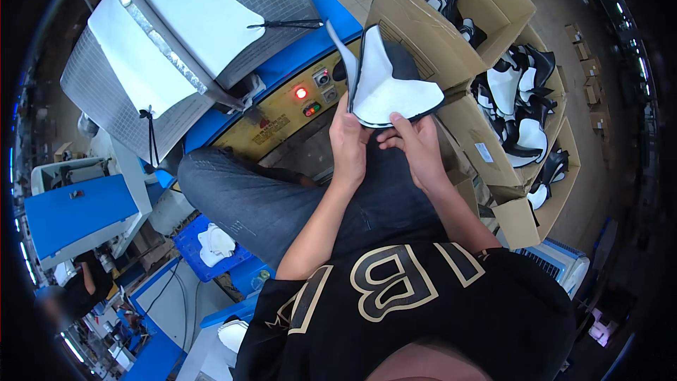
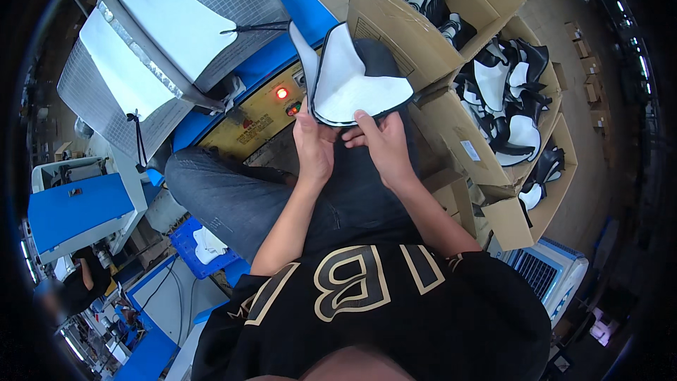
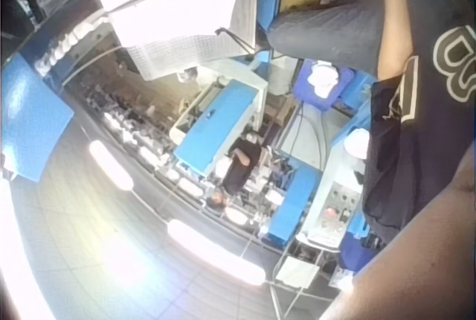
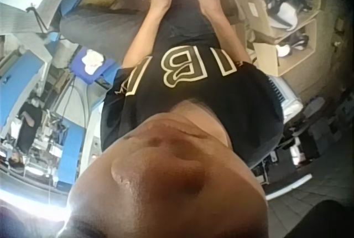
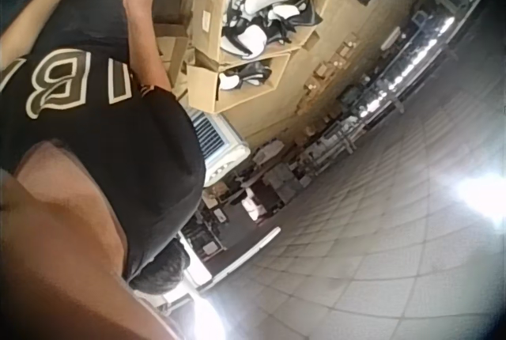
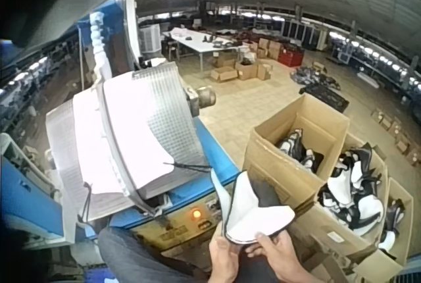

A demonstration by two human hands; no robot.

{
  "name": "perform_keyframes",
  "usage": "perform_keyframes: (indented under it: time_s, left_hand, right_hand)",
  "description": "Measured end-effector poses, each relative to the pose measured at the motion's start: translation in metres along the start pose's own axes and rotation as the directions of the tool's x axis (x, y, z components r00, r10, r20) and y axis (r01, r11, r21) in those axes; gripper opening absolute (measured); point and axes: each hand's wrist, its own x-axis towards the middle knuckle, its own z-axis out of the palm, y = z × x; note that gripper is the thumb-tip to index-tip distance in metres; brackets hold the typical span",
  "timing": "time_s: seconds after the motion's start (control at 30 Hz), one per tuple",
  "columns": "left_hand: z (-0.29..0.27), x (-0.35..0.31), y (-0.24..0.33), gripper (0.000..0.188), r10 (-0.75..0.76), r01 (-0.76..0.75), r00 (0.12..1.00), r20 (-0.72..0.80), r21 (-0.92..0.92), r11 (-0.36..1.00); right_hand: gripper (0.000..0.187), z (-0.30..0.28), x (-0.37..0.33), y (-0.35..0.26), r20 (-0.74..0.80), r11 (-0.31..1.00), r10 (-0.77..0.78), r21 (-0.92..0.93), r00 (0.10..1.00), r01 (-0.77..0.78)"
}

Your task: Operate a heat-press machine to shape and prepare shoe upper components.

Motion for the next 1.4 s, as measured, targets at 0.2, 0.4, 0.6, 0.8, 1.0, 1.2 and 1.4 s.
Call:
perform_keyframes:
  time_s: [0.2,0.4,0.6,0.8,1.0,1.2,1.4]
  left_hand:
    - [-0.006,0.018,0.011,0.039,-0.005,0.055,0.994,-0.105,0.478,0.877]
    - [-0.013,0.020,0.041,0.041,-0.226,0.214,0.974,-0.023,0.424,0.880]
    - [-0.010,0.019,0.053,0.054,-0.406,0.322,0.907,0.114,0.436,0.840]
    - [0.003,0.009,0.027,0.094,-0.281,0.285,0.958,0.050,-0.116,0.952]
    - [-0.004,0.011,0.019,0.075,-0.215,0.189,0.975,-0.062,-0.284,0.940]
    - [-0.011,0.015,0.030,0.064,-0.297,0.202,0.923,-0.244,-0.350,0.915]
    - [-0.011,0.016,0.027,0.061,-0.269,0.180,0.935,-0.231,-0.346,0.921]
  right_hand:
    - [0.024,-0.041,0.016,-0.022,0.221,0.860,0.226,-0.503,0.949,-0.088]
    - [0.049,-0.094,0.030,-0.062,0.036,0.889,-0.029,-0.456,0.999,0.043]
    - [0.049,-0.083,0.023,-0.042,0.258,0.870,0.195,-0.491,0.946,-0.045]
    - [0.032,-0.025,0.006,-0.001,0.052,0.994,-0.079,-0.065,0.996,0.082]
    - [0.047,-0.041,-0.004,-0.015,0.285,0.794,0.035,-0.590,0.958,0.147]
    - [0.042,-0.204,0.044,-0.121,-0.069,0.747,-0.231,-0.651,0.970,0.132]
    - [0.062,-0.345,0.121,-0.066,-0.520,0.173,-0.600,-0.826,0.608,-0.537]
